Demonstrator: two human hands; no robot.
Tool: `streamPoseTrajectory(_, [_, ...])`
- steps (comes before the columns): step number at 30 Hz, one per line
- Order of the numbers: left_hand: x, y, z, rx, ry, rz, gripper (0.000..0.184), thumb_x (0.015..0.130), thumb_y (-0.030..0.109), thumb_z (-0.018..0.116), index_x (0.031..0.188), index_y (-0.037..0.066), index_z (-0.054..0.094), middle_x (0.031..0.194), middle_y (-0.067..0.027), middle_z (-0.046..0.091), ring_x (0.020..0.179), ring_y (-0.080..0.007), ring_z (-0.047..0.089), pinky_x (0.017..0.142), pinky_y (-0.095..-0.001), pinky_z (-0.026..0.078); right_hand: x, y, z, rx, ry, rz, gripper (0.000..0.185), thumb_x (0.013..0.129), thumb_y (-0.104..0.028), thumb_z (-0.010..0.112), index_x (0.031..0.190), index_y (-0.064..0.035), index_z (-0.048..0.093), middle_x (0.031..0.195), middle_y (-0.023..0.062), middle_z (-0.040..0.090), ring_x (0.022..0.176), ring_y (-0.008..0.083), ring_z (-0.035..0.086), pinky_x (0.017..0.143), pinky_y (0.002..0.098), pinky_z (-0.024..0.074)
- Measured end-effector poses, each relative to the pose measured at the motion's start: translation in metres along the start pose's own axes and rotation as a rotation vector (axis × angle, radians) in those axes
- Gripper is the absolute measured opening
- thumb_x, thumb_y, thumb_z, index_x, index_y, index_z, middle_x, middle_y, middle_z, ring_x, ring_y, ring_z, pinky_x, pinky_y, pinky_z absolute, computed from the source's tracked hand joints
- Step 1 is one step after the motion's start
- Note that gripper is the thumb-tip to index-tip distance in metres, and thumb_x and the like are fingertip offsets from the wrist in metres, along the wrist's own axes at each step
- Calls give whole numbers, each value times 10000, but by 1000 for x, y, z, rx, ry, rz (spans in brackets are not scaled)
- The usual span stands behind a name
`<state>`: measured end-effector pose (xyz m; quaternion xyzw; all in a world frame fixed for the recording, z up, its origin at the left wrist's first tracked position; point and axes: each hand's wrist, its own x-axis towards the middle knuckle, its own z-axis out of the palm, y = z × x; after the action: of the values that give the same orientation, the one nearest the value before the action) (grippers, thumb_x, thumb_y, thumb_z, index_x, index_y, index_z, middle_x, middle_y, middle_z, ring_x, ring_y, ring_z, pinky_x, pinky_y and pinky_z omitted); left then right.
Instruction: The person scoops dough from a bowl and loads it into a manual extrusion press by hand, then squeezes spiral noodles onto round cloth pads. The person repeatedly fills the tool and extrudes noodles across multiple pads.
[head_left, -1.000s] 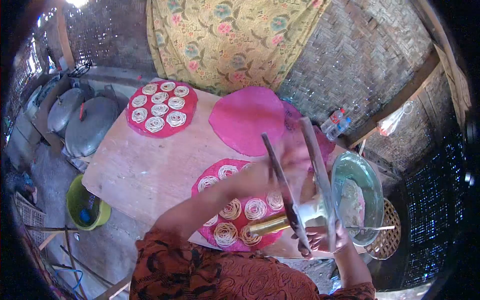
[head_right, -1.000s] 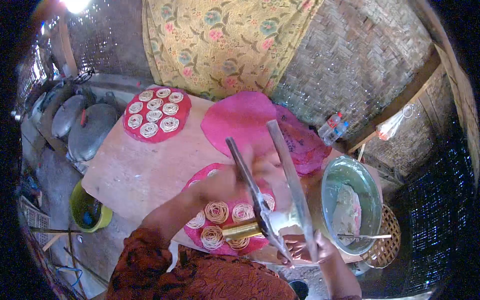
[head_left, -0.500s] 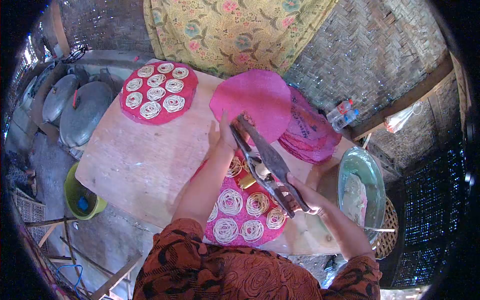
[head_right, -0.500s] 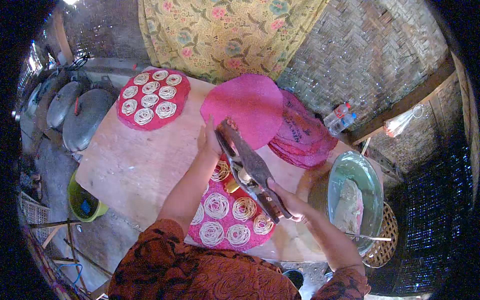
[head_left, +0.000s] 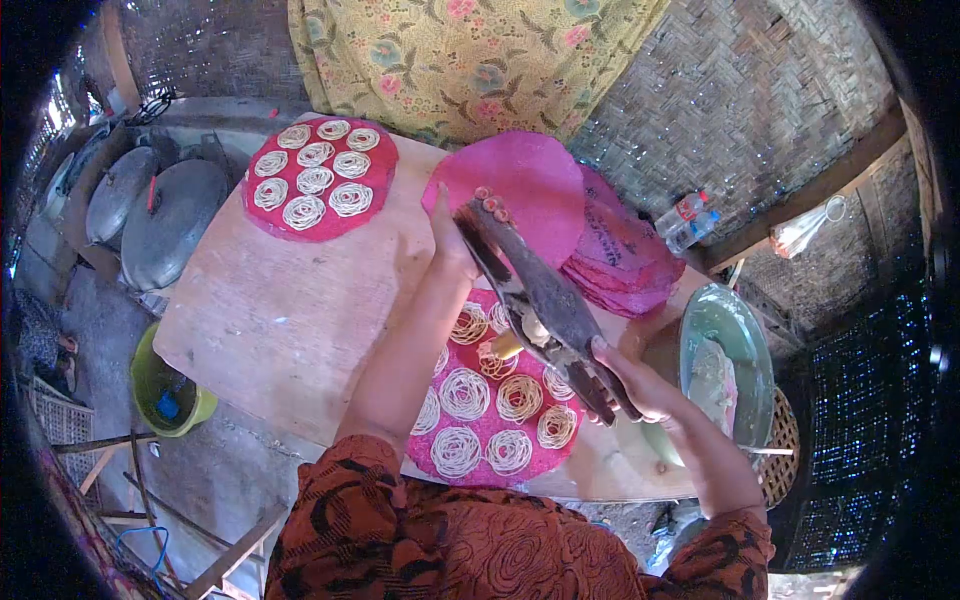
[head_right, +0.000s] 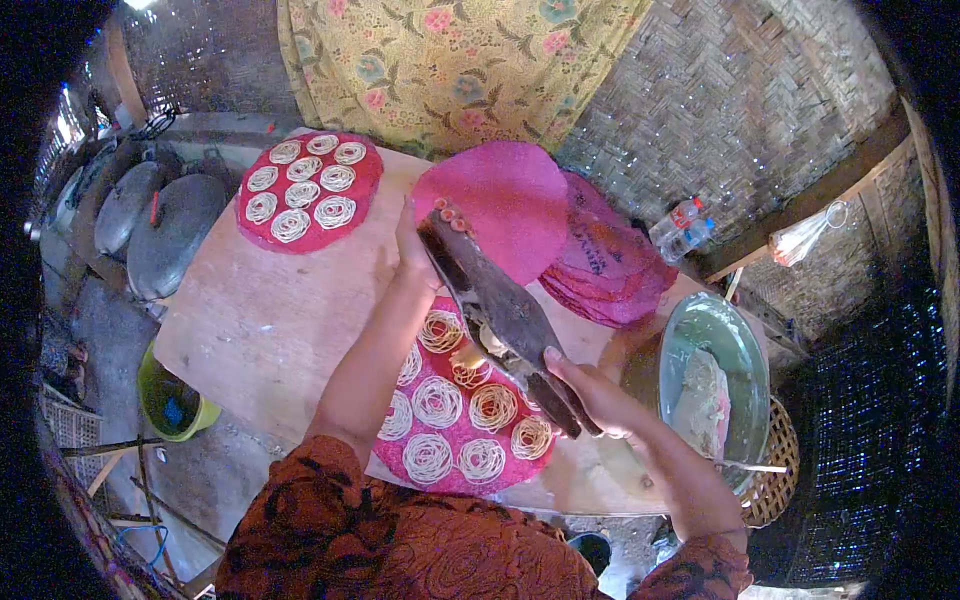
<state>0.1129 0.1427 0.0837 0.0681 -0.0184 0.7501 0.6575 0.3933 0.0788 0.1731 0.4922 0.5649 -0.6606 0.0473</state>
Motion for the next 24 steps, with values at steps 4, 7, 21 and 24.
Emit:
streamPoseTrajectory(4, [1,-15,-13,-68,3,-27,577,840,687,325,813,135,490,685,-28,495,662,-221,511,672,-393,433,-14,-2,-4,11,14,39,679,860,-662,367,980,-23,561,746,121,616,600,196,606,555,316,490])
streamPoseTrajectory(7, [10,-14,-15,-102,-35,-37,577,840,687,323,813,136,490,676,-26,488,651,-216,505,661,-392,433,-9,-1,-5,-37,115,-31,673,846,-669,398,947,-22,553,695,108,591,544,185,589,474,290,471])
streamPoseTrajectory(21, [-9,-21,-39,-13,186,-15,528,852,636,350,766,132,482,614,-14,463,589,-209,482,624,-385,423,21,45,-1,27,49,-29,646,877,-636,380,895,-22,582,638,69,580,489,156,563,416,273,441])
streamPoseTrajectory(24, [11,-29,-60,-22,145,-74,555,839,667,332,748,139,475,594,-18,462,593,-222,489,635,-405,424,35,64,-6,22,125,-44,644,870,-648,378,894,-38,581,640,60,577,489,149,547,421,269,434])
